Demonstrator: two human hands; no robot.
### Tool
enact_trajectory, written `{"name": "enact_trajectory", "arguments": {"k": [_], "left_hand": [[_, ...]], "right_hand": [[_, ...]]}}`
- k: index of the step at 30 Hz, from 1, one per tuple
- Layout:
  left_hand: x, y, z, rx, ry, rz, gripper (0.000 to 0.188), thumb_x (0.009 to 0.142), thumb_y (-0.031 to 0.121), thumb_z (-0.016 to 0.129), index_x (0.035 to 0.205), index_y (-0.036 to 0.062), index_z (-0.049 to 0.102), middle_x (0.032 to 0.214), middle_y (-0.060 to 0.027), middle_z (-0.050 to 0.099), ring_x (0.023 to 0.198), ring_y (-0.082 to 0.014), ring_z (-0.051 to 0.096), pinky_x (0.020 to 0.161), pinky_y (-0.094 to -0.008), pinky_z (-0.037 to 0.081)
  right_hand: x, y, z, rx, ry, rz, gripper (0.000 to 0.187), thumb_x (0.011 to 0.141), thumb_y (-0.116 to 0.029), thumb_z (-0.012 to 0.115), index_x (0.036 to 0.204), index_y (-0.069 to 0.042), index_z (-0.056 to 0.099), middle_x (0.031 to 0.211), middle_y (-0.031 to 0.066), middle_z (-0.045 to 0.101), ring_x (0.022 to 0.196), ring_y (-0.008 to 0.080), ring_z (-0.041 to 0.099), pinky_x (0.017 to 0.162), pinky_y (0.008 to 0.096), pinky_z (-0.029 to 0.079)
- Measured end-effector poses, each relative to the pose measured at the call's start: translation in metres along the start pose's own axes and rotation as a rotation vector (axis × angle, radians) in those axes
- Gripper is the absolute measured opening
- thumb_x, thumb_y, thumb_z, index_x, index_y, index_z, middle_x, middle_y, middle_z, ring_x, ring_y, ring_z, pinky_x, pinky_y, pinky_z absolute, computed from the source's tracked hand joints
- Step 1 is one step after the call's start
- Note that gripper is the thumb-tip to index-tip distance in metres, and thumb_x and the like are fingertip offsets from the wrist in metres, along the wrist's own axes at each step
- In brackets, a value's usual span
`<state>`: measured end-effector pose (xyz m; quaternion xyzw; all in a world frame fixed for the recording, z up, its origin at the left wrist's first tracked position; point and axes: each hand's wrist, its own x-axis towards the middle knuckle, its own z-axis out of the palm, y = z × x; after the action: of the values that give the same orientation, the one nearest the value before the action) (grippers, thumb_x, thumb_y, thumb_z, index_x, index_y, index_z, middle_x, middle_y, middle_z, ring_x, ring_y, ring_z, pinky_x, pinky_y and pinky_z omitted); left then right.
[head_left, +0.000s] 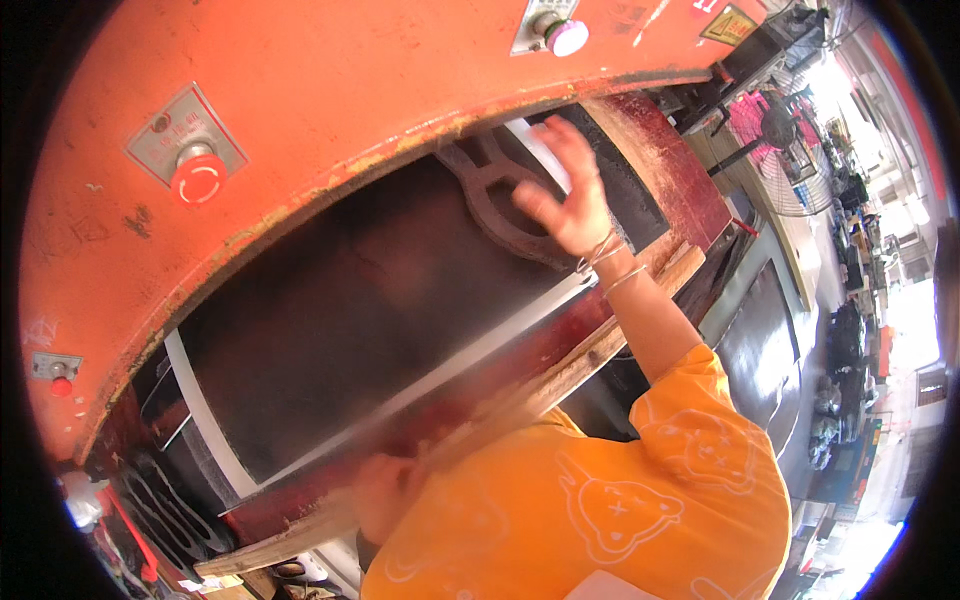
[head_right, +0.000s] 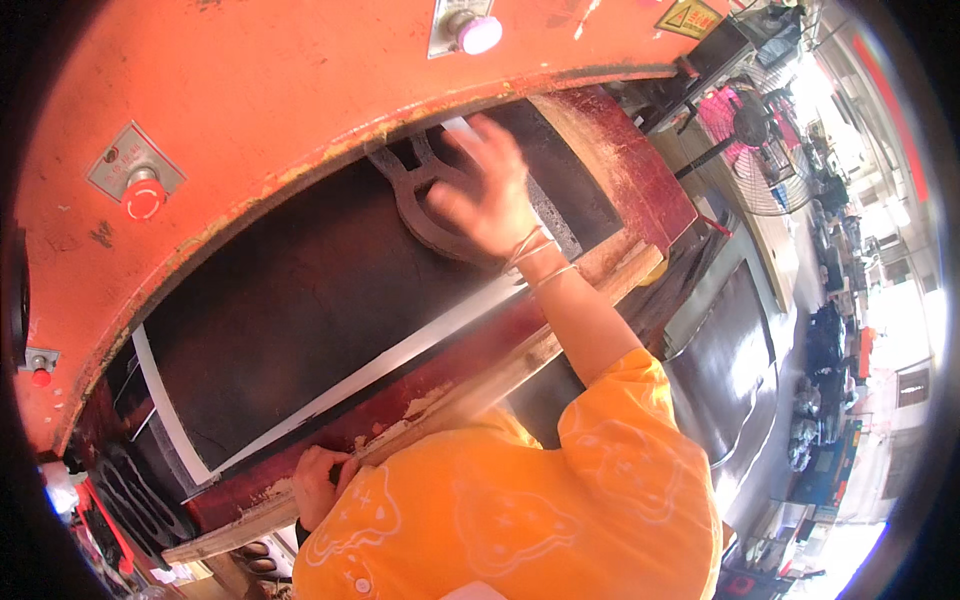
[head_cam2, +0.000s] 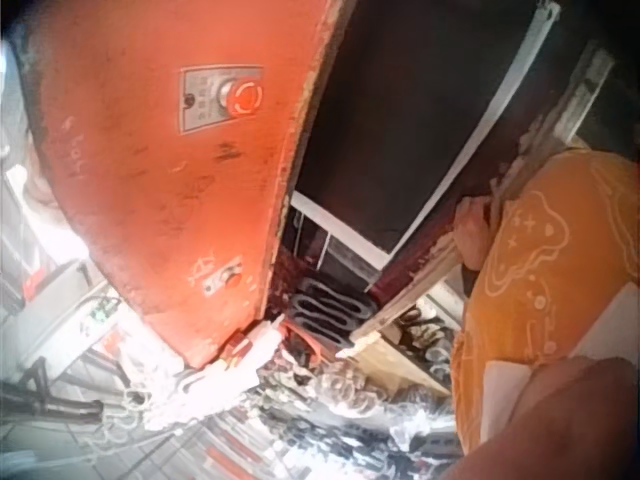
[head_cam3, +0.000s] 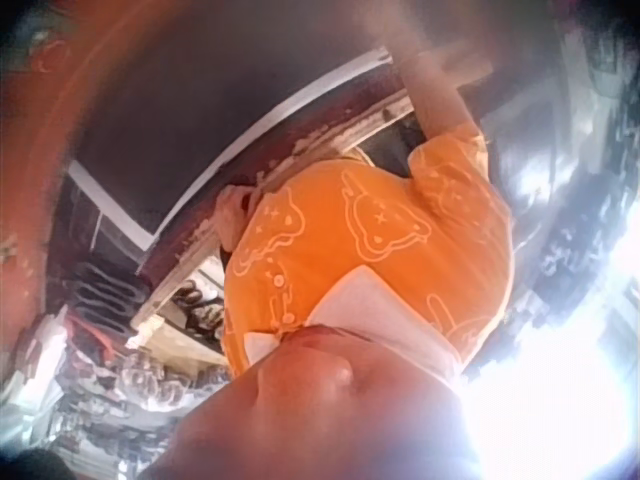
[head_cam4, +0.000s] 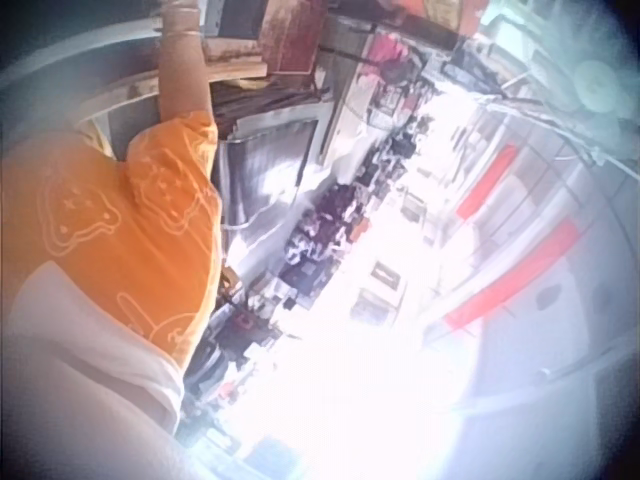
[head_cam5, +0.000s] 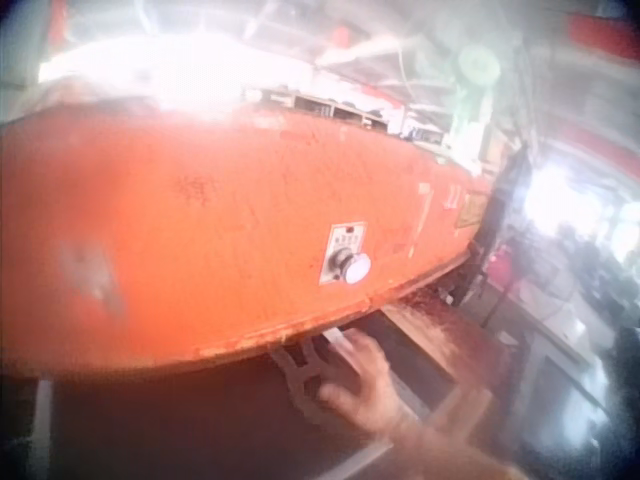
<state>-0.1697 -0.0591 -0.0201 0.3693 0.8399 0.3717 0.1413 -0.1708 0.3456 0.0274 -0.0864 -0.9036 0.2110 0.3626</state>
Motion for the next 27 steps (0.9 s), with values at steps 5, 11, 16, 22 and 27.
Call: {"name": "enact_trajectory", "arguments": {"k": [5, 11, 16, 22, 27], "left_hand": [[0.038, -0.022, -0.012, 0.022, 0.080, 0.135, 0.008, 0.074, 0.005, 0.069, 0.072, 0.0017, 0.061, 0.070, -0.0129, 0.057, 0.066, -0.0315, 0.057, 0.058, -0.0388, 0.045], [0.090, -0.042, -0.031, 0.101, 0.260, 0.235, 0.009, 0.076, 0.003, 0.067, 0.071, -0.0005, 0.060, 0.065, -0.0135, 0.055, 0.061, -0.0304, 0.056, 0.055, -0.0368, 0.044], [0.114, -0.049, -0.043, 0.172, 0.353, 0.070, 0.006, 0.078, 0.004, 0.065, 0.075, -0.0003, 0.061, 0.071, -0.0130, 0.056, 0.067, -0.0306, 0.056, 0.060, -0.0373, 0.044], [0.121, -0.047, -0.049, 0.292, 0.377, 0.037, 0.007, 0.080, 0.007, 0.064, 0.079, -0.0002, 0.063, 0.077, -0.0140, 0.057, 0.078, -0.0318, 0.056, 0.071, -0.0388, 0.044], [0.120, -0.040, -0.050, 0.280, 0.395, 0.088, 0.008, 0.081, 0.007, 0.063, 0.081, -0.0008, 0.063, 0.080, -0.0150, 0.059, 0.079, -0.0333, 0.056, 0.072, -0.0399, 0.044]], "right_hand": [[0.086, 0.012, 0.015, 0.029, 0.640, 0.058, 0.072, 0.083, -0.025, 0.065, 0.141, 0.000, 0.029, 0.143, 0.0265, 0.028, 0.134, 0.0413, 0.025, 0.110, 0.0488, 0.022], [0.151, 0.014, 0.035, 0.035, 0.746, 0.000, 0.072, 0.083, -0.023, 0.064, 0.140, 0.004, 0.029, 0.142, 0.0267, 0.028, 0.133, 0.0406, 0.026, 0.110, 0.0479, 0.021], [0.086, 0.016, 0.028, 0.422, 0.597, 0.230, 0.064, 0.092, -0.016, 0.054, 0.141, 0.007, 0.021, 0.146, 0.0228, 0.023, 0.136, 0.0321, 0.024, 0.113, 0.0416, 0.018], [-0.015, -0.020, 0.035, 0.058, -0.438, 0.014, 0.030, 0.077, -0.025, 0.069, 0.103, -0.010, 0.066, 0.104, 0.0124, 0.065, 0.102, 0.0289, 0.058, 0.091, 0.0444, 0.044], [-0.043, -0.034, 0.042, -0.007, -0.513, -0.056, 0.031, 0.077, -0.025, 0.069, 0.104, -0.011, 0.066, 0.103, 0.0109, 0.063, 0.100, 0.0293, 0.056, 0.092, 0.0412, 0.042]]}}
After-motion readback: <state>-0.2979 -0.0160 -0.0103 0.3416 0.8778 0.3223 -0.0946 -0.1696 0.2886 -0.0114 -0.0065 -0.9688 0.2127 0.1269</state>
